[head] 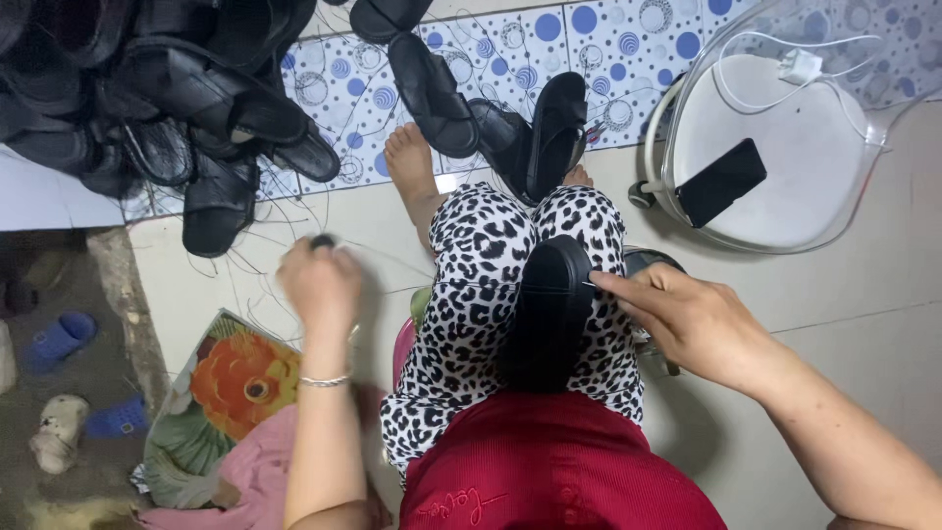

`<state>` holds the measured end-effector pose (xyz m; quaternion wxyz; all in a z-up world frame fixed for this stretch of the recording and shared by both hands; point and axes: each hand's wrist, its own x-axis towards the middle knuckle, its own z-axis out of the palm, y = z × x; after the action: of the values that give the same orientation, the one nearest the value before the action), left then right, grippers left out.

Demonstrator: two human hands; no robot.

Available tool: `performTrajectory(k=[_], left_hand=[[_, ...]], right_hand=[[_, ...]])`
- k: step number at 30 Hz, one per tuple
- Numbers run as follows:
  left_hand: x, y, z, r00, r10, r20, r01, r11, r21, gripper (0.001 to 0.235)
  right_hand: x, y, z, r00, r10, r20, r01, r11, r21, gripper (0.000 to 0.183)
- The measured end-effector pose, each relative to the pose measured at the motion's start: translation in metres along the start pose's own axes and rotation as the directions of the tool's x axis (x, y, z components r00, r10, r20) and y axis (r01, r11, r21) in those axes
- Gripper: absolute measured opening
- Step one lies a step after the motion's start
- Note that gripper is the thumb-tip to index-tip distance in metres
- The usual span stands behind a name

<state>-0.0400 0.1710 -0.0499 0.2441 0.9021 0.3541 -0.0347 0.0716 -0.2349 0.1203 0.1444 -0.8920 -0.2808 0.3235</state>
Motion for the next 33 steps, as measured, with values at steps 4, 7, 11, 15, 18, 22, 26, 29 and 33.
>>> performTrajectory(k=[4, 7, 11, 15, 18, 22, 26, 29, 33], left_hand=[[-0.038, 0.095, -0.006, 0.912, 0.401, -0.087, -0.403, 0.838, -0.368, 0.033], [-0.058, 0.141, -0.009, 0.623, 0.762, -0.178, -0.759, 0.533, -0.373, 0.065], [-0.063, 0.163, 0.012, 0.490, 0.872, 0.017, -0.816, 0.466, -0.343, 0.091], [-0.060, 0.169, 0.021, 0.434, 0.900, -0.053, -0.845, 0.385, -0.371, 0.078], [-0.065, 0.166, 0.041, 0.465, 0.861, -0.206, -0.850, 0.369, -0.377, 0.083], [-0.066, 0.167, 0.055, 0.499, 0.798, -0.338, -0.845, 0.360, -0.395, 0.086], [-0.089, 0.152, 0.067, 0.513, 0.741, -0.434, -0.858, 0.424, -0.290, 0.078], [-0.101, 0.145, 0.040, 0.390, 0.839, -0.380, -0.908, 0.281, -0.312, 0.045], [-0.103, 0.169, -0.020, 0.637, 0.769, 0.061, -0.059, 0.127, -0.990, 0.023]], right_hand=[[0.002, 0.004, 0.002, 0.994, -0.100, -0.053, 0.093, 0.988, -0.122, 0.055], [0.005, 0.006, -0.002, 0.990, -0.141, -0.010, 0.133, 0.955, -0.263, 0.058], [0.006, 0.006, -0.005, 0.995, -0.092, 0.039, 0.100, 0.925, -0.366, 0.063], [0.012, -0.004, -0.011, 0.993, -0.115, 0.032, 0.116, 0.863, -0.492, 0.063], [0.032, -0.029, -0.019, 0.979, -0.200, 0.045, 0.197, 0.855, -0.480, 0.036], [0.048, -0.029, -0.009, 0.968, -0.252, 0.004, 0.234, 0.893, -0.385, 0.013], [0.039, -0.015, -0.007, 0.965, -0.245, -0.092, 0.221, 0.951, -0.215, 0.019], [0.032, -0.016, -0.013, 0.928, -0.328, -0.174, 0.306, 0.941, -0.145, 0.023], [0.031, -0.006, -0.003, 0.886, -0.381, -0.265, 0.372, 0.924, -0.087, 0.024]])
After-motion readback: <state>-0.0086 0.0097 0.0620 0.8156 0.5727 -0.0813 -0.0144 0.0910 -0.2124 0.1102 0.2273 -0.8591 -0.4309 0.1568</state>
